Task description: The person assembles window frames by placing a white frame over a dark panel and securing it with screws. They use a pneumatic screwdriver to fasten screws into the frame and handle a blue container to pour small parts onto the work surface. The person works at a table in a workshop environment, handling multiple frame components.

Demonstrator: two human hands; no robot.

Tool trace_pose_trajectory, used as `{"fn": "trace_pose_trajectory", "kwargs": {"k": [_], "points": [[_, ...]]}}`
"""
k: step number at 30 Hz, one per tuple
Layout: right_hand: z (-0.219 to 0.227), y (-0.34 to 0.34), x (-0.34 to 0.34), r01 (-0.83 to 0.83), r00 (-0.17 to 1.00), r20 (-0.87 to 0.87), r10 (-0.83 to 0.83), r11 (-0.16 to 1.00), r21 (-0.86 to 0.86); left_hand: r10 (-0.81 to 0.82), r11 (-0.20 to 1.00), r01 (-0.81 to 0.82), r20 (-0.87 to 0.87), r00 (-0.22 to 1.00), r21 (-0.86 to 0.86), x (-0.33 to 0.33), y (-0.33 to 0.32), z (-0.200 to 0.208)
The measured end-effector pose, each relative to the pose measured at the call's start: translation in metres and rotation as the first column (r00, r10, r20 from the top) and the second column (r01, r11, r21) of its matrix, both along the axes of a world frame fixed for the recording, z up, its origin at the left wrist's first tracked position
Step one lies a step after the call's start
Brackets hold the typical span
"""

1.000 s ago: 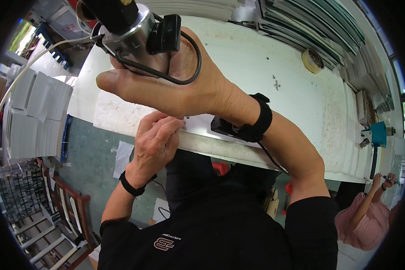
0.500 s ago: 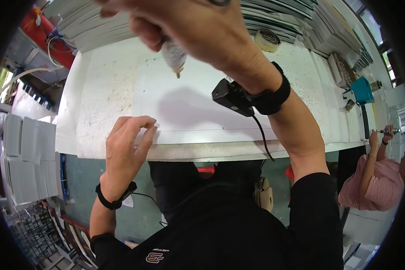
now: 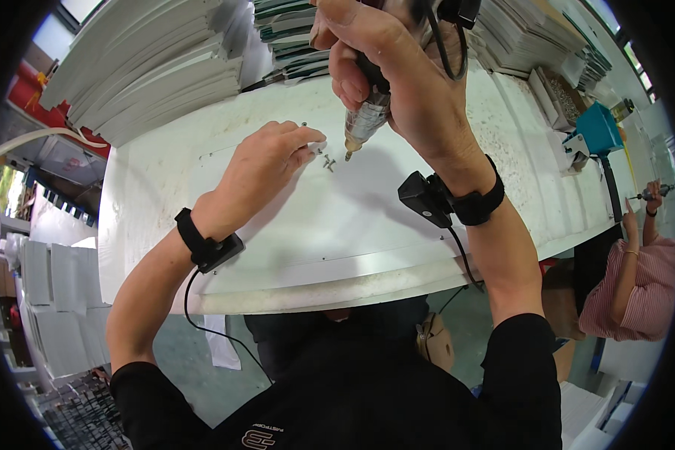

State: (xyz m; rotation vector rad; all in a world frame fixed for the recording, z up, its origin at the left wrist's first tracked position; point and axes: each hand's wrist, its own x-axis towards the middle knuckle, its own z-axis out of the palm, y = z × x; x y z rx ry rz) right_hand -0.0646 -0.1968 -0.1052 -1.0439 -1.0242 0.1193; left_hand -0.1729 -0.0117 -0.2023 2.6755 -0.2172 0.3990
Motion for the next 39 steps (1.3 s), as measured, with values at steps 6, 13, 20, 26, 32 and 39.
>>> {"fn": "trace_pose_trajectory", "kwargs": {"k": [6,13,20,26,32,39], "points": [[-0.005,-0.008,0.016,-0.157,0.98,-0.101,0.169,0.981,0.112,-0.045,0.986,0.05,-0.033,0.998,0.16,0.011,-0.006,-0.002],[0.011,-0.004,-0.006,-0.143,0.974,-0.151,0.17,0.974,0.176,-0.011,0.996,0.004,0.081,0.997,0.089,-0.011,-0.007,-0.001],[0.028,0.014,-0.049,-0.176,0.925,-0.287,0.248,0.951,0.254,0.114,0.785,-0.22,-0.214,0.97,-0.579,-0.098,-0.028,0.013],[0.021,0.044,-0.075,-0.338,0.809,-0.368,0.458,0.875,0.346,0.146,0.163,-0.223,-0.2,0.969,-0.961,-0.148,-0.016,-0.018],[0.021,0.062,-0.089,-0.348,0.816,-0.351,0.459,0.875,0.337,0.138,0.01,-0.188,-0.185,0.973,-0.982,-0.16,-0.01,-0.021],[0.016,0.073,-0.093,-0.378,0.816,-0.327,0.477,0.868,0.322,0.129,-0.011,-0.199,-0.199,0.972,-0.98,-0.165,-0.006,-0.018]]}}
